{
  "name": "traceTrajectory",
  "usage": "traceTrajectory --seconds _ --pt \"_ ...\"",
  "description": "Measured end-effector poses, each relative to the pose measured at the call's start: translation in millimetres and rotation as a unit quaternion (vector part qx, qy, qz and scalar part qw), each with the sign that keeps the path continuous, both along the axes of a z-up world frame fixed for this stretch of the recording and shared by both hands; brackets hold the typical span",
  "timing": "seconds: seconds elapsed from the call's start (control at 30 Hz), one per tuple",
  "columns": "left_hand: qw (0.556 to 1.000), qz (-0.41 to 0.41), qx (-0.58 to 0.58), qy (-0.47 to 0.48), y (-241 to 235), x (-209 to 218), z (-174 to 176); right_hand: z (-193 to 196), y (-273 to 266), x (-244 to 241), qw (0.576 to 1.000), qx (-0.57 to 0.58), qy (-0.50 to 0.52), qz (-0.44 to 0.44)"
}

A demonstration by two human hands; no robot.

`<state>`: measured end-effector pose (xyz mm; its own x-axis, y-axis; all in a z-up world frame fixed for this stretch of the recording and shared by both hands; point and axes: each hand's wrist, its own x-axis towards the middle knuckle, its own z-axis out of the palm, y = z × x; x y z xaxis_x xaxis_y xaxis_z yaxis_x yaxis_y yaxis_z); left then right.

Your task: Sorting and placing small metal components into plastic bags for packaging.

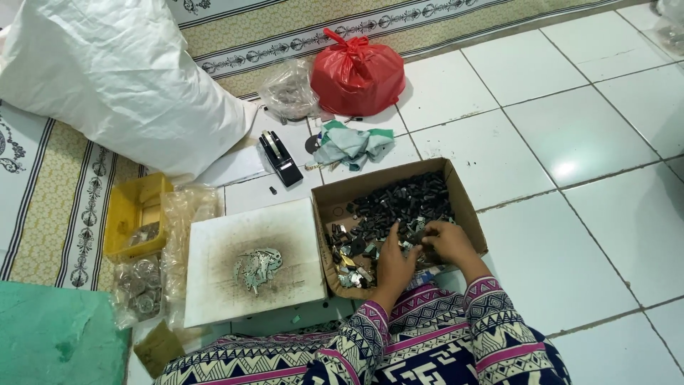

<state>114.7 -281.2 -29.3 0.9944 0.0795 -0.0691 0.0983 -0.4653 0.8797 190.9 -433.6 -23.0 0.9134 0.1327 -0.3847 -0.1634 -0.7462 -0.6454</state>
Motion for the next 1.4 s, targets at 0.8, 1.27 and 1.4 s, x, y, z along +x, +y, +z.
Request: traceTrajectory --seconds 0.8,1.27,1.4 --pt "0.994 0.045 -0.095 -0.008 0 10 -63 -24 -11 10 0.97 0.21 0.074 -0.099" --pt "0.977 0.081 -0.192 0.035 0 13 -63 -43 -14 12 0.988 0.146 0.026 -0.052" --pt "0.976 0.104 -0.185 0.048 5 16 -70 -50 -14 12 0.992 0.111 0.0 -0.052"
